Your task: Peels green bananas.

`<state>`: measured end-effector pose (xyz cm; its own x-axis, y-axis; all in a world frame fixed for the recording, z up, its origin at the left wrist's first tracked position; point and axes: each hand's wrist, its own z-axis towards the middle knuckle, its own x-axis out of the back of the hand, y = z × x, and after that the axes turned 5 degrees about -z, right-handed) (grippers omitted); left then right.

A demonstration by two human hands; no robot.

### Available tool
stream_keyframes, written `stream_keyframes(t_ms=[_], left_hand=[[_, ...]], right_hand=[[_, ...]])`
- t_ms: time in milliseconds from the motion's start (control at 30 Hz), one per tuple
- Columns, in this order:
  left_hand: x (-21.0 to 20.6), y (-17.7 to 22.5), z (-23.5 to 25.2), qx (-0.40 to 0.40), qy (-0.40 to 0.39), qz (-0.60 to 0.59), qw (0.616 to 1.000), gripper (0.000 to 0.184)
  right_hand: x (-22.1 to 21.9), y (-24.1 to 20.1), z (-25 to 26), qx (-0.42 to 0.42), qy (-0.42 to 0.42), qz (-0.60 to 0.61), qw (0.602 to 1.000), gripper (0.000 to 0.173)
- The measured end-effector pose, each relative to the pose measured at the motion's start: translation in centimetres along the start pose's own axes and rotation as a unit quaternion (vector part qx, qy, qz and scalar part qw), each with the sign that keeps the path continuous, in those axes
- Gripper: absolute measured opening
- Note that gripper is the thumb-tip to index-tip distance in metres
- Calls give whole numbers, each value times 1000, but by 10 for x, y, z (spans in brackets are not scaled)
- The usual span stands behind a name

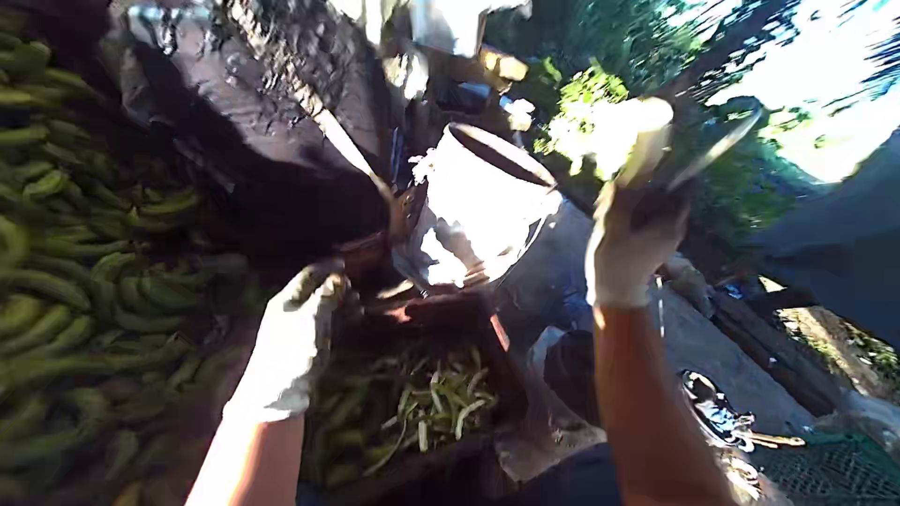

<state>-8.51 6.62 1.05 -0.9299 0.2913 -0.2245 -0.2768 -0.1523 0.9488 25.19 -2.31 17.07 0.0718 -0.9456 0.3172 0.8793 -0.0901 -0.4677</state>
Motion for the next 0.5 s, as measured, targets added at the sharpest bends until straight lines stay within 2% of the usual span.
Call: stream_keyframes(t_ms=[33, 67, 133, 200, 233, 267, 300, 333, 367, 400, 433, 500], left_hand=[[9, 17, 0, 44, 69, 15, 997, 34], [20, 28, 2, 69, 124, 4, 990, 33], [45, 41, 11, 60, 190, -53, 978, 32], [63, 52, 10, 41, 242, -91, 965, 29], [69, 54, 10, 32, 264, -105, 958, 26], [75, 54, 12, 23, 277, -120, 953, 24], [83, 51, 14, 21, 279, -134, 951, 26], [89, 48, 15, 22, 273, -143, 951, 28], [91, 46, 17, 26, 264, -143, 953, 28], [92, 44, 18, 32, 257, -140, 956, 29], [91, 43, 19, 40, 252, -137, 957, 29], [90, 44, 22, 49, 237, -145, 959, 27]], right_hand=[[-6, 3, 30, -1, -56, -28, 998, 59], [-14, 4, 50, 0, -107, -32, 994, 57], [-23, -8, 52, 17, -144, 8, 989, 56], [-31, -28, 6, 49, -182, 116, 975, 41], [-39, -34, -31, 19, -228, 209, 951, 33], [-53, -36, -75, -20, -279, 251, 927, 37], [-72, -38, -123, -39, -312, 252, 915, 39], [-93, -35, -171, -56, -383, 206, 899, 35], [-112, -29, -215, -82, -495, 157, 850, 34], [-131, -25, -254, -120, -615, 113, 771, 38], [-150, -21, -293, -155, -697, 91, 694, 40], [-177, -18, -360, -174, -790, 52, 586, 39]])
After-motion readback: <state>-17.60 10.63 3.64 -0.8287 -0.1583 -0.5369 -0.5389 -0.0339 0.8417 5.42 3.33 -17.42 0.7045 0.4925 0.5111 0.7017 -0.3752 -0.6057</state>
